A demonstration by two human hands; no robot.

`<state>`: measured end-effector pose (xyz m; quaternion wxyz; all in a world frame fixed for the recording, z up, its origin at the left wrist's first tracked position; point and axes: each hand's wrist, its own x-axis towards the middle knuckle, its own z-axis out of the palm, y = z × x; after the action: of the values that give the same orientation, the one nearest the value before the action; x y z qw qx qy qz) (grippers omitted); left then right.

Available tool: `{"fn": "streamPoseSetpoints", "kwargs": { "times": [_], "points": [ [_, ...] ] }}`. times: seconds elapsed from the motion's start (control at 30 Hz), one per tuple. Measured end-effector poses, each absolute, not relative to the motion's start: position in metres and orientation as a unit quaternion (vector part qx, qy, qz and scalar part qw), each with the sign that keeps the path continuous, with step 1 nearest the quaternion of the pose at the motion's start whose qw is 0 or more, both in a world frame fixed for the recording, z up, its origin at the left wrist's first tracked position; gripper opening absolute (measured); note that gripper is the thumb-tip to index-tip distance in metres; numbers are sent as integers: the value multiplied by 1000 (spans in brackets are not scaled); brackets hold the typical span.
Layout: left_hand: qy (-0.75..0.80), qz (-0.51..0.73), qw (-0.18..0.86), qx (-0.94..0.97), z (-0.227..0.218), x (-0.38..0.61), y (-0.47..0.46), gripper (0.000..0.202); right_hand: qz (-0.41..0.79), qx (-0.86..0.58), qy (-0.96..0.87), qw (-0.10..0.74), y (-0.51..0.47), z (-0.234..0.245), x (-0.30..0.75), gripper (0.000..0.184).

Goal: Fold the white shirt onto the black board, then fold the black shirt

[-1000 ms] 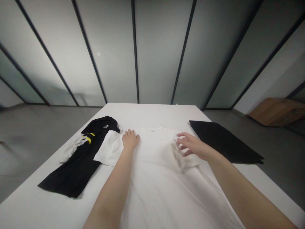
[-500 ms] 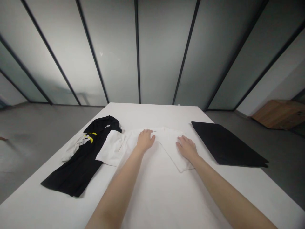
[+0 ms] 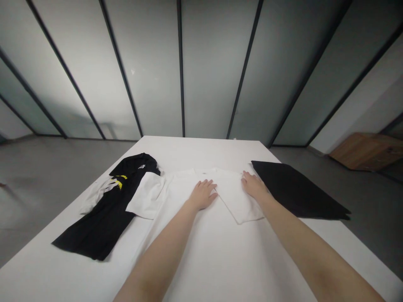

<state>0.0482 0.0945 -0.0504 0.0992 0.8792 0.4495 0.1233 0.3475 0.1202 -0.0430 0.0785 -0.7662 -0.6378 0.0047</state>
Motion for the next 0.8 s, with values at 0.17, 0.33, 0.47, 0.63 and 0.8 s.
{"fn": "streamPoseSetpoints", "kwargs": {
  "times": [0.17, 0.33, 0.47, 0.63, 0.8],
  "points": [
    [450, 122, 91, 880, -50, 51, 94, 52, -12, -826, -553, 109, 115, -38, 336, 45],
    [452, 121, 85, 880, -48, 51, 92, 52, 108, -706, -602, 358, 103, -58, 294, 46],
    [449, 117, 83, 882, -45, 49, 90, 51, 254, -593, -587, 490, 95, -71, 289, 44],
    [449, 119, 87, 881, -47, 48, 91, 51, 408, -514, -506, 560, 95, -62, 344, 51],
    [451, 114, 84, 881, -48, 48, 91, 52, 428, -500, -450, 604, 100, -60, 362, 46]
  ]
}}
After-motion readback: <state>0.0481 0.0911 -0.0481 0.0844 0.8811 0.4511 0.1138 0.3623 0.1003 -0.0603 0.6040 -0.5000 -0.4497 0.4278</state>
